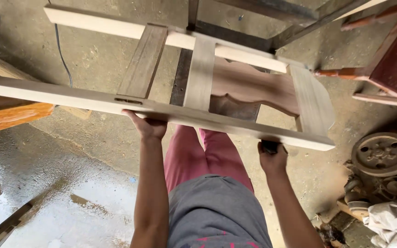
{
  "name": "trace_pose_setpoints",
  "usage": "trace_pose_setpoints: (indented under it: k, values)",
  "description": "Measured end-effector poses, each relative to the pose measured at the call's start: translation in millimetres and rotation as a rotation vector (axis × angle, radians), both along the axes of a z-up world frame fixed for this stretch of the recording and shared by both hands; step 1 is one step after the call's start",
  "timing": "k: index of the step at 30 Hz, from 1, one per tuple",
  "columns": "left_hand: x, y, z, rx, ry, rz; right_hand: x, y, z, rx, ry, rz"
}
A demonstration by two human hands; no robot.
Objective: Sanding a wooden chair frame using a sanding block
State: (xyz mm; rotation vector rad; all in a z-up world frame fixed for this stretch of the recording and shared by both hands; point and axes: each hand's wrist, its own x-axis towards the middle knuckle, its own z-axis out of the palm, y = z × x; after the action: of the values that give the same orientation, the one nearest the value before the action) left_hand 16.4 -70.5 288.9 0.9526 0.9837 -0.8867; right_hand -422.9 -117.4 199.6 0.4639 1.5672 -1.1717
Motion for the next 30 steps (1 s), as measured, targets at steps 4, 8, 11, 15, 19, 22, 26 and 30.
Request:
trace_pose_setpoints:
  k: [4,8,11,15,19,22,26,30]
  values:
    - [25.5,-12.1,22.1,-0.081,-0.034,-0.018,-40.0,-8.3,44.7,-0.082,0.209,0.392]
    - [53.8,-24.8,16.5,-0.088,-0.039,-0.015,-25.9,-19.0,136.3,-0.161,1.329,1.203]
    - [66.1,-43.7,39.3,-0.083,-0.071,-0.088,-2.4,-74.8,198.6,-1.188,1.779,1.233]
    - [78.7,-58.2,-7.6,-0.127,-0.063,-0.005,6.9,-119.3,166.8,-1.106,0.650,1.465]
    - [72.7,-79.0,-26.3,-0.287,-0.207,0.012,23.8,-141.8,130.9,-1.242,1.900,2.004]
    - [10.4,-98.1,-24.7,-0.198,-0.385,-0.123,32.6,-163.5,130.4,-1.436,2.150,1.746]
    - [-58.9,-127.6,5.8,0.107,-0.702,-0.101,17.4,-184.4,110.1,-1.469,2.225,1.701]
    - [-49.3,-155.1,-19.6,0.197,-0.647,0.034,24.6,-216.0,112.8,-1.592,2.126,1.743]
